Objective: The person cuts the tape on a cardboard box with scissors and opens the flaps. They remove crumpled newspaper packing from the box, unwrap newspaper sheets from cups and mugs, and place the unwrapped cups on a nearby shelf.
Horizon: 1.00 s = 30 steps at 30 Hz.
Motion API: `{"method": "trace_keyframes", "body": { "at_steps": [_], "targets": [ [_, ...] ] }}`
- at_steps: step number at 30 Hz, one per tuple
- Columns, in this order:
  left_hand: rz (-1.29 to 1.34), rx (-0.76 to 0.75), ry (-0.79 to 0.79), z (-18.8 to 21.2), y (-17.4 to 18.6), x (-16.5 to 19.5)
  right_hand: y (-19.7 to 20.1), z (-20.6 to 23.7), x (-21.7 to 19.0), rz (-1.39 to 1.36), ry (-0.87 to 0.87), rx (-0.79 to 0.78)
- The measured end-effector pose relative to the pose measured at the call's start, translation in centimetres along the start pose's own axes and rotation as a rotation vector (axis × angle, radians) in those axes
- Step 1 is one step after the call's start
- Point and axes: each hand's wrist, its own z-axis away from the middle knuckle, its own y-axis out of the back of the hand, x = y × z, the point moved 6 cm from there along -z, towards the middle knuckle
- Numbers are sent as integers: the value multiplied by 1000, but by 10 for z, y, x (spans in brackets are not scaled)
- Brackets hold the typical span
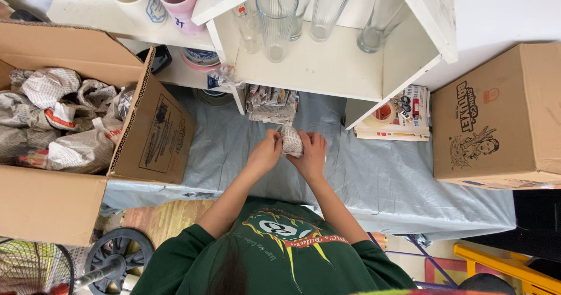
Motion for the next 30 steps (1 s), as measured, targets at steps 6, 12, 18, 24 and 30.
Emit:
{"method": "trace_keyframes", "body": {
  "at_steps": [6,12,18,24,30],
  "targets": [
    [789,-457,293,-12,-43,-43,-4,-4,-10,62,-27,-50],
    [690,-136,179,-27,4,-30,-6,-12,-20,87,-118,-28],
    [646,368,27,-9,77,22,-13,-10,-24,71,-227,-47],
    [563,307,-478,4,90,63,-22,-4,-17,-421,-293,-127],
    [831,-19,-109,-14,33,3,-38,10,-17,-946,-462,-230]
  ]
}}
